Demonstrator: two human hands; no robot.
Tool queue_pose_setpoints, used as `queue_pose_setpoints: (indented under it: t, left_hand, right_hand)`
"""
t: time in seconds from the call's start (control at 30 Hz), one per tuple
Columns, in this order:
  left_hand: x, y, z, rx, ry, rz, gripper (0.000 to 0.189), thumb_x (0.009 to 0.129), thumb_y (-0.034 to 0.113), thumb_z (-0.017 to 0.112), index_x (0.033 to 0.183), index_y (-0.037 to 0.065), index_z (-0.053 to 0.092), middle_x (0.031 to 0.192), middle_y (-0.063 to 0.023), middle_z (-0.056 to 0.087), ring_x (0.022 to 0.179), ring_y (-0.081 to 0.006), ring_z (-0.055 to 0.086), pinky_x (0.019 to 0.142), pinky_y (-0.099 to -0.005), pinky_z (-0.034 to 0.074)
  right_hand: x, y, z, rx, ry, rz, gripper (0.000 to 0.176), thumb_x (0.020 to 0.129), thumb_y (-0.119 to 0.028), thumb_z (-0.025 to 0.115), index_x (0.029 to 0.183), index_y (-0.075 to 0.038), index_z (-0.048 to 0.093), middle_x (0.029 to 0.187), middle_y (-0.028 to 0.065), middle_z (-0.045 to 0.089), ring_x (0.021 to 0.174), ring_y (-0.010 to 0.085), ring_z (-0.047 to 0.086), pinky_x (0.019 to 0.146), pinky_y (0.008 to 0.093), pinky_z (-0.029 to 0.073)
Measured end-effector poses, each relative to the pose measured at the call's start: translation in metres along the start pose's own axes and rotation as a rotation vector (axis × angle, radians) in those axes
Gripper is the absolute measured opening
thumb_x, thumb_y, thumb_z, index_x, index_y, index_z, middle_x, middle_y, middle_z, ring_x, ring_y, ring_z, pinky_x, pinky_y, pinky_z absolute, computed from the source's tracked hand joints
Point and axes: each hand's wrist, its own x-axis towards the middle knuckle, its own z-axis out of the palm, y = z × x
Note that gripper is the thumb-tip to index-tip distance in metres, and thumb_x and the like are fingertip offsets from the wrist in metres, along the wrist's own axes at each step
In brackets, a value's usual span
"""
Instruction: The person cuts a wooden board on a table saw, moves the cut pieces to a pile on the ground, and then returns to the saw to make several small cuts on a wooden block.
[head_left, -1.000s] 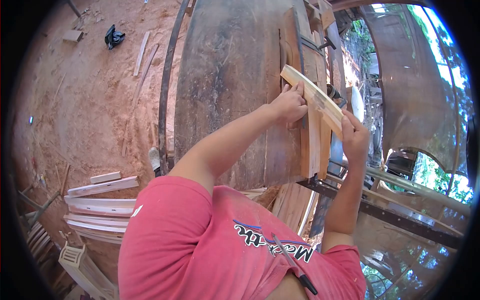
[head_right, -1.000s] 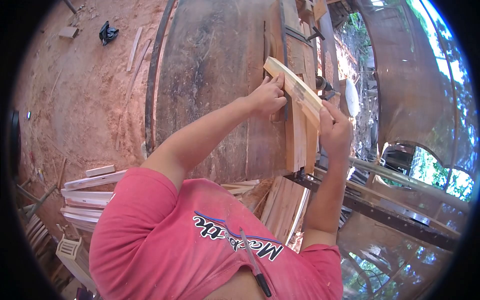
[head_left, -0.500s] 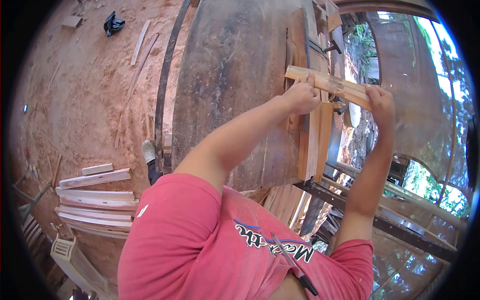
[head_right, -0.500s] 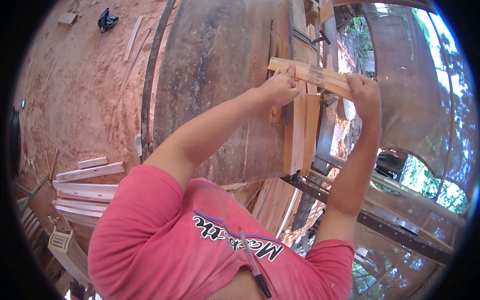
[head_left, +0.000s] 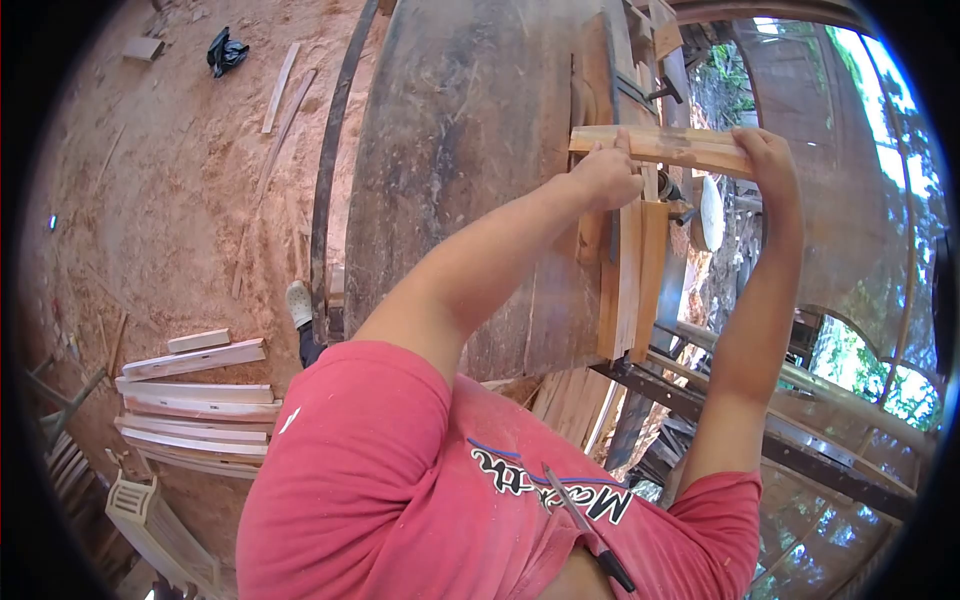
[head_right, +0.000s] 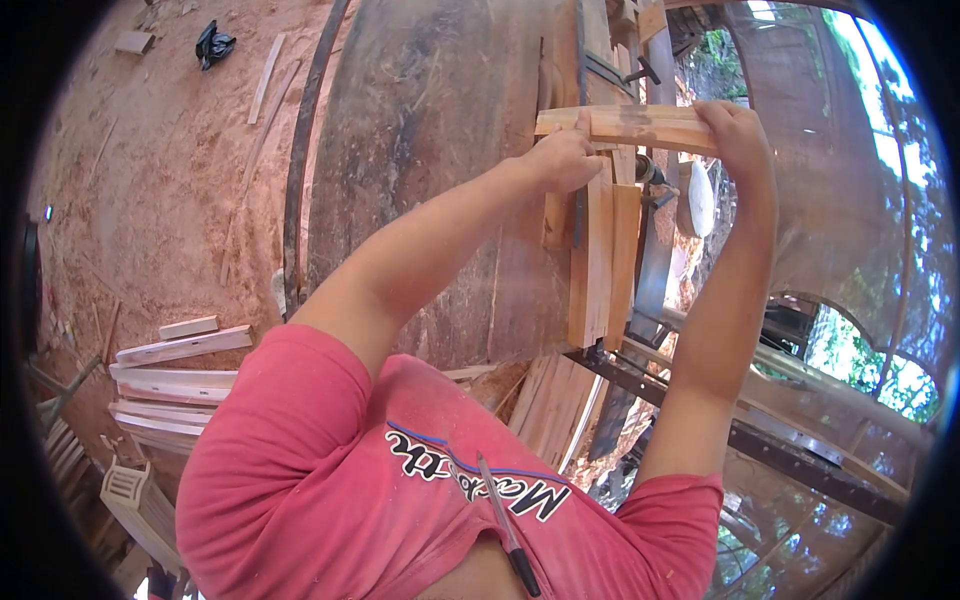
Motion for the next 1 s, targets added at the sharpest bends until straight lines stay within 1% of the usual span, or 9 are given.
queue_pose_setpoints:
  t: [0.2, 0.3, 0.4, 0.57, 0.77, 0.83, 0.93, 0.97, 1.0]
  left_hand:
    - [-0.023, 0.005, 0.011, 0.048, -0.016, 0.016, 0.053, 0.091, 0.030, 0.038, 0.116, -0.006, 0.068, 0.154, -0.0401, 0.019, 0.146, -0.0451, 0.024, 0.122, -0.0507, 0.015]
    - [-0.038, -0.021, 0.042, 0.144, -0.019, 0.065, 0.051, 0.091, 0.030, 0.041, 0.111, -0.007, 0.070, 0.156, -0.0396, 0.013, 0.148, -0.0455, 0.017, 0.121, -0.0536, 0.015]
    - [-0.081, -0.029, 0.053, 0.114, -0.096, 0.111, 0.050, 0.088, 0.031, 0.045, 0.105, -0.009, 0.071, 0.158, -0.0378, 0.010, 0.148, -0.0454, 0.019, 0.121, -0.0533, 0.017]
    - [-0.139, -0.035, 0.073, 0.260, -0.115, 0.126, 0.030, 0.080, 0.017, 0.057, 0.085, -0.008, 0.071, 0.160, -0.0311, 0.015, 0.149, -0.0432, 0.020, 0.121, -0.0551, 0.016]
    - [-0.163, 0.024, 0.092, 0.436, -0.004, 0.736, 0.022, 0.079, 0.018, 0.070, 0.079, -0.004, 0.067, 0.143, -0.0260, 0.046, 0.133, -0.0393, 0.046, 0.109, -0.0507, 0.039]
    - [-0.159, 0.049, 0.102, 0.308, 0.098, 0.885, 0.024, 0.080, 0.019, 0.072, 0.081, -0.004, 0.066, 0.133, -0.0230, 0.056, 0.123, -0.0387, 0.057, 0.102, -0.0482, 0.048]
    - [-0.169, 0.101, 0.097, -0.007, 0.350, 0.619, 0.028, 0.084, 0.025, 0.074, 0.091, -0.002, 0.070, 0.112, -0.0204, 0.065, 0.097, -0.0330, 0.066, 0.082, -0.0398, 0.054]
    - [-0.168, 0.098, 0.100, -0.003, 0.339, 0.628, 0.028, 0.084, 0.025, 0.074, 0.091, -0.002, 0.070, 0.112, -0.0204, 0.065, 0.097, -0.0330, 0.066, 0.082, -0.0398, 0.054]
    - [-0.165, 0.092, 0.104, -0.195, 0.359, 0.348, 0.028, 0.088, 0.023, 0.072, 0.095, -0.004, 0.069, 0.106, -0.0181, 0.067, 0.090, -0.0252, 0.067, 0.078, -0.0364, 0.054]
  right_hand:
    - [-0.085, -0.006, 0.009, -0.138, -0.019, 0.075, 0.044, 0.088, -0.037, 0.064, 0.097, 0.005, 0.073, 0.070, 0.0074, 0.065, 0.069, 0.0125, 0.060, 0.064, 0.0325, 0.048]
    - [-0.170, 0.010, 0.049, -0.128, -0.027, 0.160, 0.046, 0.087, -0.036, 0.067, 0.123, -0.007, 0.067, 0.097, 0.0147, 0.073, 0.079, 0.0210, 0.068, 0.076, 0.0353, 0.054]
    - [-0.245, 0.006, 0.103, -0.122, -0.085, 0.357, 0.050, 0.085, -0.031, 0.070, 0.127, -0.006, 0.061, 0.103, 0.0216, 0.070, 0.088, 0.0320, 0.070, 0.081, 0.0404, 0.053]
    - [-0.328, 0.038, 0.194, -0.049, 0.227, 0.187, 0.051, 0.082, -0.025, 0.073, 0.126, -0.001, 0.059, 0.105, 0.0276, 0.068, 0.098, 0.0440, 0.066, 0.085, 0.0467, 0.052]
    - [-0.385, 0.037, 0.133, 0.264, 0.275, 0.317, 0.051, 0.088, -0.025, 0.071, 0.128, 0.005, 0.059, 0.109, 0.0165, 0.070, 0.105, 0.0291, 0.067, 0.087, 0.0388, 0.053]
    - [-0.401, 0.068, 0.114, 1.148, 0.609, 0.281, 0.051, 0.089, -0.019, 0.071, 0.133, 0.002, 0.056, 0.109, 0.0112, 0.068, 0.107, 0.0192, 0.063, 0.088, 0.0350, 0.053]
    - [-0.406, 0.092, 0.115, 1.248, 0.526, 0.277, 0.051, 0.089, -0.014, 0.070, 0.136, 0.001, 0.053, 0.109, 0.0123, 0.067, 0.106, 0.0195, 0.063, 0.089, 0.0345, 0.052]
    - [-0.402, 0.084, 0.129, 0.924, 0.393, 0.302, 0.054, 0.088, -0.014, 0.071, 0.136, 0.000, 0.052, 0.109, 0.0131, 0.067, 0.103, 0.0220, 0.064, 0.090, 0.0361, 0.052]
    - [-0.396, 0.071, 0.149, 0.596, 0.253, 0.322, 0.056, 0.086, -0.014, 0.073, 0.136, 0.000, 0.051, 0.109, 0.0139, 0.067, 0.101, 0.0246, 0.065, 0.091, 0.0377, 0.051]
